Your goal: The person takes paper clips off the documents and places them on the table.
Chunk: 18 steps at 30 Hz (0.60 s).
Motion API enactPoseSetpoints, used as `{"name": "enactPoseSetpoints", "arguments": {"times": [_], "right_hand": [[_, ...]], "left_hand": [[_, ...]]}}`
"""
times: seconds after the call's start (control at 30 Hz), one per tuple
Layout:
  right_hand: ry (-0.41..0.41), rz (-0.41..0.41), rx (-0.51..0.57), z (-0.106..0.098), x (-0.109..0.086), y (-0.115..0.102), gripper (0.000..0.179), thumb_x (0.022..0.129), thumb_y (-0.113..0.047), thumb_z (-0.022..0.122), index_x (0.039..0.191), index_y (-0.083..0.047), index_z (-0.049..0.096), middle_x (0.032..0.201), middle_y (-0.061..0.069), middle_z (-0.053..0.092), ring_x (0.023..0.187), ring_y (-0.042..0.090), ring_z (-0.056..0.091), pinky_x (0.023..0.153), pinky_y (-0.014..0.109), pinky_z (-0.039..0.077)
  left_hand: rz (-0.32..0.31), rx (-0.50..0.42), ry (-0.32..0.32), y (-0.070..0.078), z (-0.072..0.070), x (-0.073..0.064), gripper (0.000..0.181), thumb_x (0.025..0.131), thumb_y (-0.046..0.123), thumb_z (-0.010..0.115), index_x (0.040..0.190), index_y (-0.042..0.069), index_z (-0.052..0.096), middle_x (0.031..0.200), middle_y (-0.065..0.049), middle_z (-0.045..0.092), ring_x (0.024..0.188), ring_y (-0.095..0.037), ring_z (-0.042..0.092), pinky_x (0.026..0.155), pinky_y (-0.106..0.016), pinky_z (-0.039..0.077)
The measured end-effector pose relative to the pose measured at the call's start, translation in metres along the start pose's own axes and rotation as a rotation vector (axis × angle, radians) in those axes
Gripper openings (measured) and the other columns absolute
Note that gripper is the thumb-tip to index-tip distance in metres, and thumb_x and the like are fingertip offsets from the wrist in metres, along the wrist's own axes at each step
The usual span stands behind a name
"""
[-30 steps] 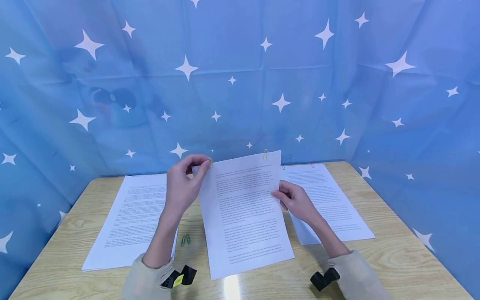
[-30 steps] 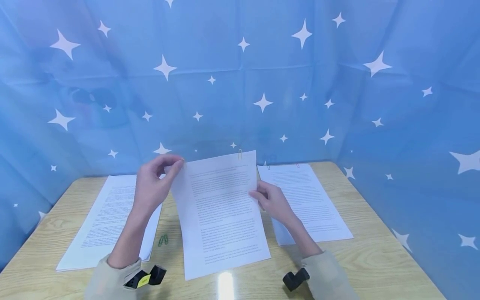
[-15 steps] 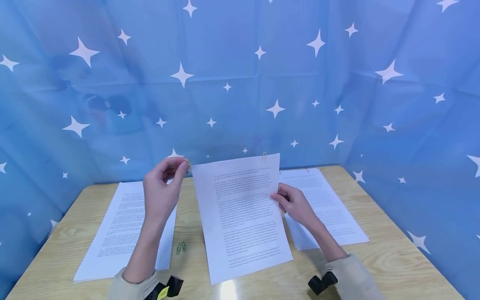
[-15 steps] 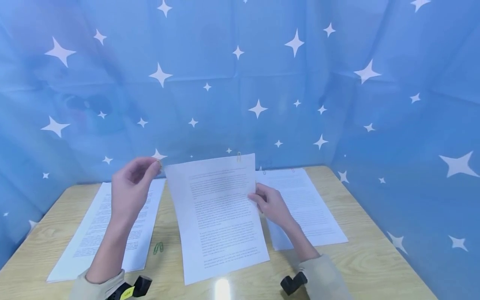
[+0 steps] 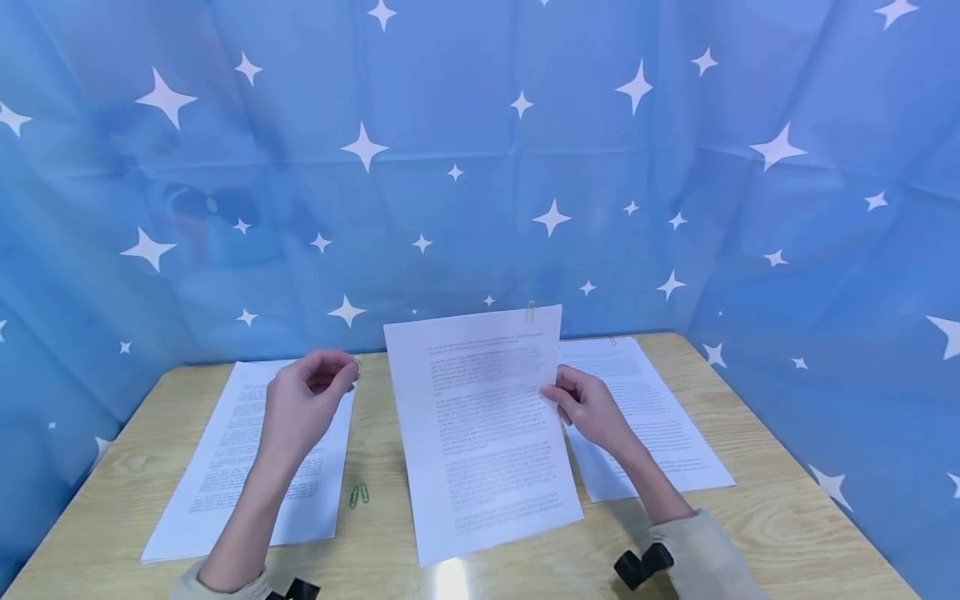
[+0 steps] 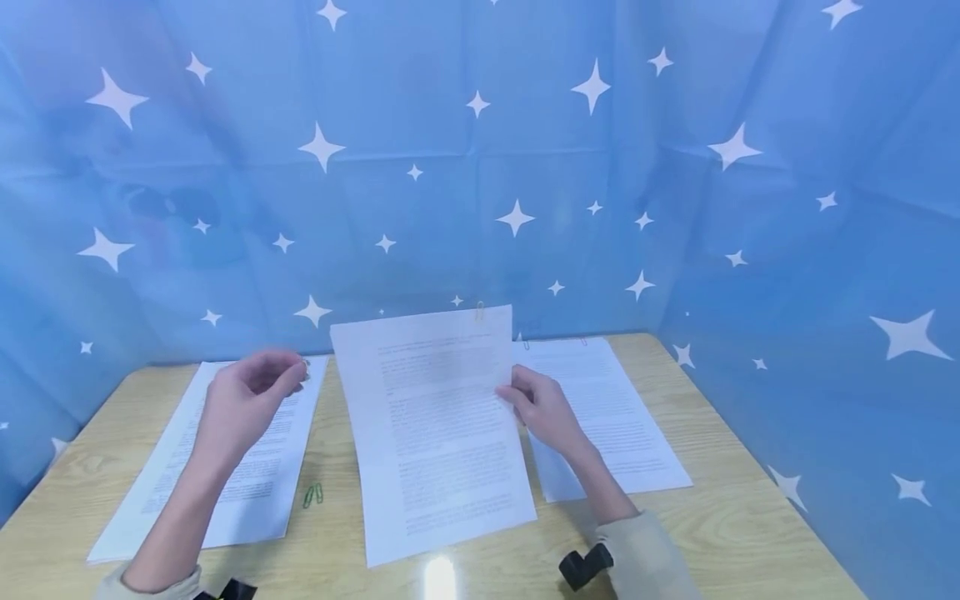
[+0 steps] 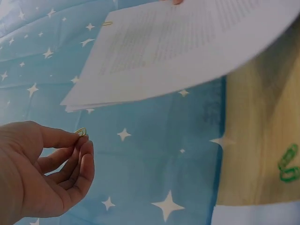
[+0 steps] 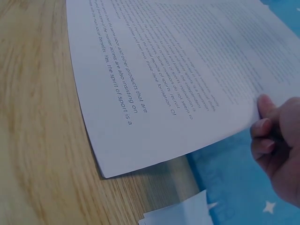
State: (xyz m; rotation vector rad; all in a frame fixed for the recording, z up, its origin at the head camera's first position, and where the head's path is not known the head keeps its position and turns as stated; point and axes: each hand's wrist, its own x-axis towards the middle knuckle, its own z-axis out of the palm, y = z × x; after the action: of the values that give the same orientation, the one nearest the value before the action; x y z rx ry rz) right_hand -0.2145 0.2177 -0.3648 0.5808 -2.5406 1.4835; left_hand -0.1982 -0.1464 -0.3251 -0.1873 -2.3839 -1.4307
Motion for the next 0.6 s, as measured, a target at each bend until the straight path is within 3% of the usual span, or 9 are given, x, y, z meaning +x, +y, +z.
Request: {"name": "enactPoseSetpoints", "arguments": {"times": [0.17, 0.37, 0.6], "right_hand": [[0.000, 0.011, -0.010, 0.000, 0.000, -0.001, 0.013, 0.102, 0.001, 0.056, 0.090, 0.005, 0.058, 0.062, 0.026, 0.049, 0.055, 0.047, 0.045, 0.046, 0.019, 0.029], [0.005, -0.001, -0.013, -0.002, 0.000, 0.001, 0.013, 0.101, 0.001, 0.056, 0.089, 0.004, 0.058, 0.060, 0.023, 0.048, 0.048, 0.031, 0.044, 0.045, 0.020, 0.029], [0.017, -0.025, -0.008, 0.000, 0.006, 0.037, 0.012, 0.102, -0.009, 0.059, 0.091, -0.006, 0.060, 0.059, 0.013, 0.049, 0.049, 0.035, 0.045, 0.043, 0.023, 0.029]], "left_hand": [[-0.027, 0.073, -0.089, -0.017, 0.002, -0.003, 0.011, 0.097, 0.009, 0.067, 0.103, 0.001, 0.073, 0.092, -0.010, 0.072, 0.083, -0.024, 0.068, 0.072, -0.020, 0.052], [-0.100, 0.139, -0.192, -0.036, 0.004, -0.012, 0.008, 0.094, 0.007, 0.068, 0.099, 0.002, 0.073, 0.084, -0.006, 0.071, 0.077, -0.022, 0.069, 0.068, -0.027, 0.051], [-0.175, 0.180, -0.277, -0.052, 0.001, -0.021, 0.004, 0.091, 0.005, 0.067, 0.091, 0.004, 0.071, 0.077, -0.005, 0.069, 0.072, -0.022, 0.067, 0.062, -0.029, 0.048]]}}
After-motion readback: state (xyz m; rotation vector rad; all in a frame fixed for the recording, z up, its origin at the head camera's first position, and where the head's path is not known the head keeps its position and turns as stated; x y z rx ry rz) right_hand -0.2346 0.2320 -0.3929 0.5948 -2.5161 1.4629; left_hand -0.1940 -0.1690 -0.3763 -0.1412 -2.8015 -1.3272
